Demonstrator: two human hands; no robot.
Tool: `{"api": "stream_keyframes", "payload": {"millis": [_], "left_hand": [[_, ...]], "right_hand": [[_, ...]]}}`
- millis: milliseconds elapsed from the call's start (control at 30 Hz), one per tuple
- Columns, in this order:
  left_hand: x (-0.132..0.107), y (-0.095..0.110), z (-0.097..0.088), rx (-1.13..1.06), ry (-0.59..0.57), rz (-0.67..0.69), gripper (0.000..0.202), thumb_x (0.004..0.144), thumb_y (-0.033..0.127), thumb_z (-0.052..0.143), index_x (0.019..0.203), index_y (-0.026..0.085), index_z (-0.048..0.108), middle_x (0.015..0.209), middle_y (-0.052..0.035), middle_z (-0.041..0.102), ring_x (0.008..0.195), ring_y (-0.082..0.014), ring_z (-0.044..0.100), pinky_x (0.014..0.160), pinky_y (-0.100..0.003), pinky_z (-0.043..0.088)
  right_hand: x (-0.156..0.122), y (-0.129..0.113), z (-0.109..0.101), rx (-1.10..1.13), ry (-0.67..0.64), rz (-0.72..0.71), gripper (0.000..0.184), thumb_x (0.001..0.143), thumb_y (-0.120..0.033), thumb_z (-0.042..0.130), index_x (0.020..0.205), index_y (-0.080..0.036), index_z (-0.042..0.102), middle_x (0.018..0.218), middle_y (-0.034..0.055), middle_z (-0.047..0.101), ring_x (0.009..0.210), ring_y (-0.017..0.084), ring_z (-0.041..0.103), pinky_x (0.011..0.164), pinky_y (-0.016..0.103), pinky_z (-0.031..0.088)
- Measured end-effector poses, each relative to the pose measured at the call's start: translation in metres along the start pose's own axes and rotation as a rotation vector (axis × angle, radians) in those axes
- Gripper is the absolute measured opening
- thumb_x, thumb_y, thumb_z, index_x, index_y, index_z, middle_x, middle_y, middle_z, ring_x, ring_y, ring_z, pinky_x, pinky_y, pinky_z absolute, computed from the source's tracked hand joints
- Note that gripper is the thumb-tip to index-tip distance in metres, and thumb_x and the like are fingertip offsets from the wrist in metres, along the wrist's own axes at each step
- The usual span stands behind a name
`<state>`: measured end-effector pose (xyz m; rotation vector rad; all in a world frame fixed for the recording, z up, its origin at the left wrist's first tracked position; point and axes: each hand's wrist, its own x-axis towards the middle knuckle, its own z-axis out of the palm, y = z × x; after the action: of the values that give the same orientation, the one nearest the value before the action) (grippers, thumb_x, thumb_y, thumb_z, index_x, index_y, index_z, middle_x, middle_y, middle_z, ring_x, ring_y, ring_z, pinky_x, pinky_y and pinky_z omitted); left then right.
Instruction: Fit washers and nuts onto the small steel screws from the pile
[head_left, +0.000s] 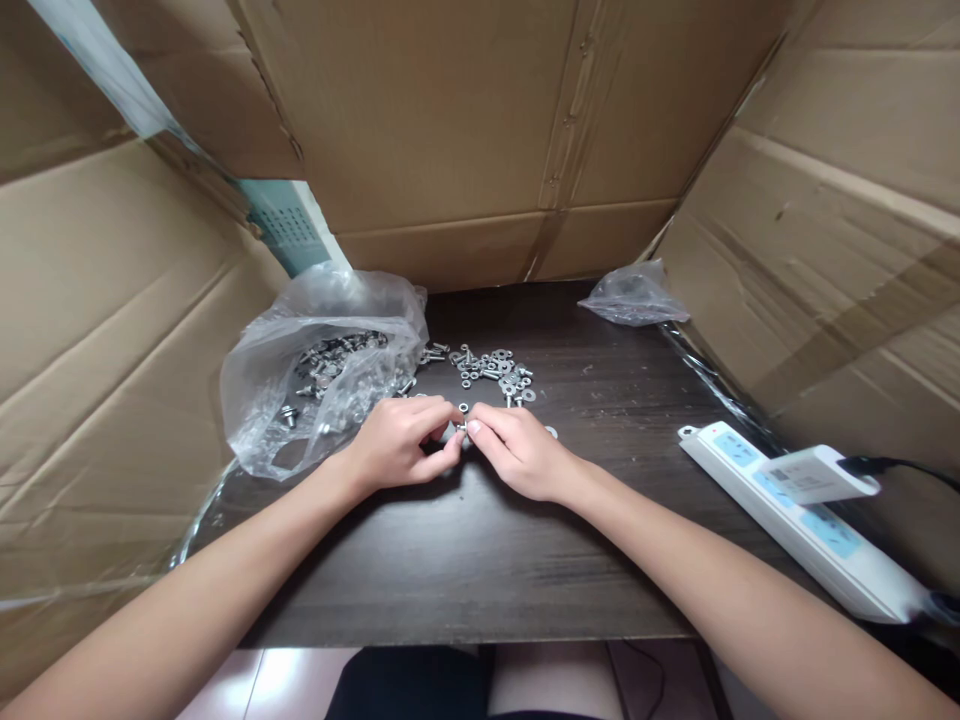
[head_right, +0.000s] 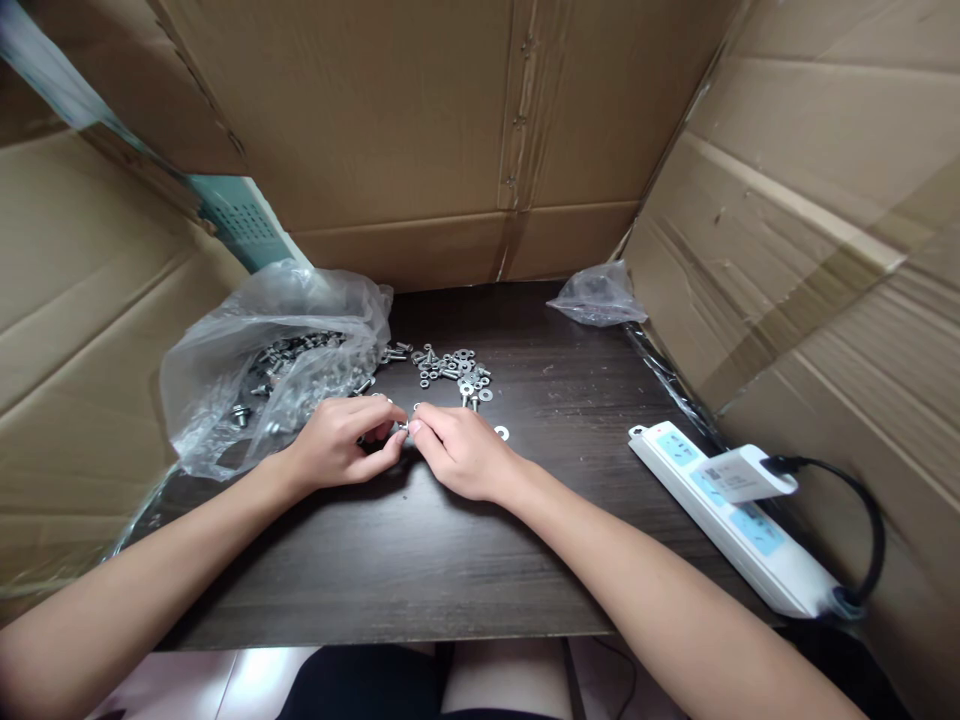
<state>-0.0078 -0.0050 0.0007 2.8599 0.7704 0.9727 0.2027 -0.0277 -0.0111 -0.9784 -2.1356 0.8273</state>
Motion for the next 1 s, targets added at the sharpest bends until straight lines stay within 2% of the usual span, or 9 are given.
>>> {"api": "stream_keyframes", "payload": {"millis": [100,233,300,433,633,733,867,1000], "left_hand": [[0.0007,0.0005,-0.0002,0.000,0.004,-0.003,0.013,0.093,0.024,0.054,0.087,0.017,0.063,0.061,0.0048,0.053,0.052,-0.0096,0.048,0.051,-0.023,0.036],[0.0004,0.0004,0.0002,-0.001,0.012,-0.011,0.013,0.092,0.024,0.054,0.086,0.017,0.062,0.060,0.0049,0.052,0.052,-0.0097,0.049,0.051,-0.023,0.036],[0.0001,0.0001,0.0005,-0.006,0.014,-0.013,0.013,0.092,0.024,0.054,0.085,0.017,0.062,0.060,0.0051,0.052,0.051,-0.0096,0.048,0.051,-0.023,0.036],[0.0008,-0.0007,0.0006,0.001,0.005,0.007,0.013,0.093,0.024,0.053,0.085,0.017,0.061,0.060,0.0045,0.055,0.051,-0.0098,0.050,0.050,-0.023,0.037],[0.0015,-0.0008,0.0002,0.018,0.003,0.028,0.013,0.094,0.024,0.052,0.087,0.017,0.060,0.061,0.0040,0.056,0.051,-0.0103,0.050,0.050,-0.024,0.037],[0.0011,-0.0005,0.0001,0.005,-0.001,0.020,0.012,0.095,0.024,0.052,0.088,0.017,0.060,0.061,0.0045,0.056,0.051,-0.0101,0.050,0.050,-0.023,0.037],[0.0008,-0.0005,0.0000,-0.003,-0.007,0.012,0.013,0.095,0.025,0.053,0.088,0.017,0.060,0.060,0.0049,0.055,0.050,-0.0095,0.050,0.050,-0.023,0.036],[0.0008,-0.0007,0.0006,0.013,-0.024,0.012,0.013,0.095,0.026,0.053,0.089,0.017,0.061,0.060,0.0051,0.056,0.050,-0.0095,0.050,0.050,-0.023,0.037]], "right_hand": [[-0.0002,-0.0009,-0.0005,0.006,0.008,0.007,0.028,0.104,-0.029,0.036,0.078,-0.021,0.045,0.071,-0.0014,0.050,0.065,0.015,0.047,0.066,0.029,0.035],[-0.0010,-0.0029,-0.0014,0.029,0.037,0.013,0.013,0.100,-0.028,0.045,0.091,-0.021,0.051,0.082,0.0006,0.058,0.073,0.016,0.053,0.069,0.029,0.038],[-0.0012,-0.0031,-0.0015,0.026,0.037,0.010,0.011,0.100,-0.027,0.046,0.092,-0.021,0.051,0.083,0.0007,0.058,0.073,0.016,0.053,0.069,0.029,0.038],[-0.0009,-0.0018,-0.0007,0.042,0.015,-0.005,0.018,0.102,-0.028,0.041,0.089,-0.021,0.050,0.083,0.0014,0.059,0.075,0.017,0.054,0.072,0.030,0.039],[-0.0007,0.0007,0.0007,0.032,-0.003,0.008,0.030,0.105,-0.032,0.035,0.077,-0.022,0.041,0.071,-0.0019,0.047,0.064,0.015,0.044,0.065,0.030,0.034],[-0.0013,0.0005,-0.0001,0.037,-0.007,0.015,0.032,0.106,-0.033,0.034,0.077,-0.022,0.041,0.070,-0.0020,0.046,0.064,0.015,0.043,0.065,0.030,0.034],[-0.0020,-0.0013,-0.0020,0.062,0.026,0.002,0.020,0.103,-0.030,0.040,0.087,-0.021,0.049,0.082,0.0008,0.057,0.075,0.016,0.053,0.071,0.030,0.039],[-0.0021,-0.0027,-0.0025,0.045,0.086,-0.021,0.006,0.096,-0.024,0.049,0.091,-0.021,0.049,0.082,0.0001,0.056,0.071,0.015,0.050,0.067,0.029,0.038]]}}
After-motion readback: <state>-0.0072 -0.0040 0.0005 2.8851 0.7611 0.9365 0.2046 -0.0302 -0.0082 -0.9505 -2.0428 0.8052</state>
